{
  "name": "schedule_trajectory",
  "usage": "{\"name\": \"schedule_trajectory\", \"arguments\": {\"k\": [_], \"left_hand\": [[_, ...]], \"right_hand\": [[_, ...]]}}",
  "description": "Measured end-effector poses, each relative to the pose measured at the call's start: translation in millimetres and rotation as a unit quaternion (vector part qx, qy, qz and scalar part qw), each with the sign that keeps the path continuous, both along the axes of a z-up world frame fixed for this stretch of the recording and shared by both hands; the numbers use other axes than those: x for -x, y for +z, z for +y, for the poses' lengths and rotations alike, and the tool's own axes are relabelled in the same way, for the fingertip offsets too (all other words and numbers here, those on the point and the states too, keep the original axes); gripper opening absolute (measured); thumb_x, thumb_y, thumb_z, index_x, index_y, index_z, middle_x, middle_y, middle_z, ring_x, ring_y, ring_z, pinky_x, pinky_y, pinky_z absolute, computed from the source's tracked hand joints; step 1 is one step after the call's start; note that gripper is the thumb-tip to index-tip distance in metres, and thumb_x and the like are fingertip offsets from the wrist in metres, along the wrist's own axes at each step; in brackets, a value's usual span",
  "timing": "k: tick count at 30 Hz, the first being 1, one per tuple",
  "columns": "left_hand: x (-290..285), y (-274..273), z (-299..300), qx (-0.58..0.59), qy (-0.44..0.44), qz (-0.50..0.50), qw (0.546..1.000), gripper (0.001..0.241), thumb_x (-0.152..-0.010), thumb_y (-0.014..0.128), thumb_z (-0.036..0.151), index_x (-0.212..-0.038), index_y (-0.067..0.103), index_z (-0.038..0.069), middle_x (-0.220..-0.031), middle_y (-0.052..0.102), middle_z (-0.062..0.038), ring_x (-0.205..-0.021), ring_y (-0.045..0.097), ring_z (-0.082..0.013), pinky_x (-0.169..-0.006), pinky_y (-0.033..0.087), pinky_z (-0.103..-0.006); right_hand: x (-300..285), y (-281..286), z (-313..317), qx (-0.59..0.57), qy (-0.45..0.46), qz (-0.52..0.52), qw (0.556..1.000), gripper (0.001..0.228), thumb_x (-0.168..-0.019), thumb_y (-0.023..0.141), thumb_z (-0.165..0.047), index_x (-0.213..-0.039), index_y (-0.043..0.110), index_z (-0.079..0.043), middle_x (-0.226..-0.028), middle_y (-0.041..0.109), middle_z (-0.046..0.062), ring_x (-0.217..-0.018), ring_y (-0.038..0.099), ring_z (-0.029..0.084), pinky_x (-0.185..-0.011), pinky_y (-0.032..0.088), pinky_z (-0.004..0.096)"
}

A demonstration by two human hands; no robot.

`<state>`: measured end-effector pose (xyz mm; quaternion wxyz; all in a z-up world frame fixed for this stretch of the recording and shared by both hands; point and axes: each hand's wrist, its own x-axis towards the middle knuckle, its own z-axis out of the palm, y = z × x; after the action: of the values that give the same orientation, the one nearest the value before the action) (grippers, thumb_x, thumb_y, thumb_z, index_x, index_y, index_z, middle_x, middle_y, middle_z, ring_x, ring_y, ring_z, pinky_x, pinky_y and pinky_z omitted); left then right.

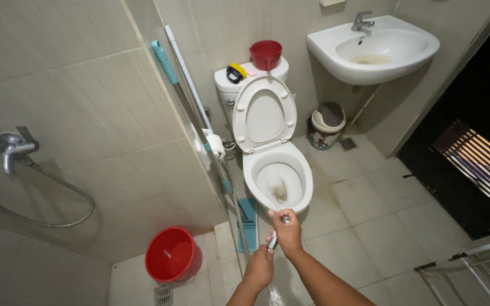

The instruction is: The person scrubs the inside of a toilet bowl using a yellow brush and a white brush. They then rinse the brushes and the toilet bowl using a handheld bidet sprayer.

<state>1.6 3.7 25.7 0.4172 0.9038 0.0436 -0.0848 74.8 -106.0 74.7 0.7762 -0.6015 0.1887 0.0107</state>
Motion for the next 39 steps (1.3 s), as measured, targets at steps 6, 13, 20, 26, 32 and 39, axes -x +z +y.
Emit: {"name": "schedule_trajectory", "arguments": {"k": [6, 13, 20, 26, 32, 39], "left_hand": [[-1, -8, 29, 0.004, 0.039, -0.018, 0.999, 0.038, -0.099, 0.053, 0.032, -0.127, 0.061, 0.008, -0.111, 0.070, -0.027, -0.105, 0.066, -0.0459, -0.091, 0.052, -0.0512], [-1, 23, 37, -0.001, 0.060, 0.073, 0.996, 0.041, -0.099, 0.053, 0.040, -0.126, 0.063, 0.012, -0.113, 0.071, -0.023, -0.108, 0.067, -0.0434, -0.093, 0.053, -0.0491], [-12, -30, 43, -0.008, 0.037, 0.050, 0.998, 0.051, -0.098, 0.036, 0.047, -0.107, 0.074, 0.013, -0.090, 0.078, -0.010, -0.085, 0.072, -0.0286, -0.078, 0.041, -0.0457], [-8, 56, 27, 0.141, 0.107, 0.148, 0.973, 0.072, -0.096, 0.033, 0.070, -0.110, 0.075, 0.013, -0.072, 0.067, -0.003, -0.061, 0.061, -0.0170, -0.074, 0.052, -0.0415], [-7, 69, 30, 0.063, 0.098, 0.065, 0.991, 0.092, -0.082, 0.054, 0.081, -0.146, 0.049, 0.015, -0.120, 0.071, -0.015, -0.115, 0.066, -0.0321, -0.100, 0.047, -0.0414], [0, 120, 18, 0.033, 0.079, 0.119, 0.989, 0.094, -0.078, 0.055, 0.080, -0.146, 0.051, 0.015, -0.130, 0.069, -0.021, -0.125, 0.064, -0.0392, -0.105, 0.048, -0.0427]], "right_hand": [[8, 10, -14, -0.114, 0.229, 0.017, 0.967, 0.042, -0.089, 0.072, -0.018, -0.117, 0.042, -0.018, -0.086, 0.063, 0.010, -0.072, 0.072, 0.024, -0.063, 0.061, 0.039], [12, 8, -21, -0.164, 0.297, 0.014, 0.941, 0.041, -0.093, 0.067, -0.017, -0.120, 0.037, -0.017, -0.097, 0.067, 0.011, -0.092, 0.074, 0.026, -0.081, 0.065, 0.041], [16, 20, -16, -0.019, 0.255, -0.065, 0.965, 0.038, -0.092, 0.075, -0.023, -0.112, 0.045, -0.012, -0.082, 0.067, 0.006, -0.070, 0.068, 0.014, -0.055, 0.058, 0.031], [12, 16, -8, -0.003, 0.188, -0.069, 0.980, 0.041, -0.086, 0.079, -0.020, -0.109, 0.046, -0.013, -0.073, 0.059, 0.003, -0.054, 0.061, 0.013, -0.042, 0.054, 0.031], [7, -7, 9, 0.029, 0.153, -0.141, 0.978, 0.037, -0.084, 0.084, -0.018, -0.102, 0.051, -0.012, -0.072, 0.053, -0.001, -0.060, 0.050, 0.008, -0.047, 0.043, 0.025], [19, -9, 23, 0.014, 0.167, -0.182, 0.969, 0.039, -0.084, 0.085, -0.024, -0.099, 0.051, -0.011, -0.075, 0.050, -0.005, -0.067, 0.048, 0.007, -0.056, 0.042, 0.024]]}}
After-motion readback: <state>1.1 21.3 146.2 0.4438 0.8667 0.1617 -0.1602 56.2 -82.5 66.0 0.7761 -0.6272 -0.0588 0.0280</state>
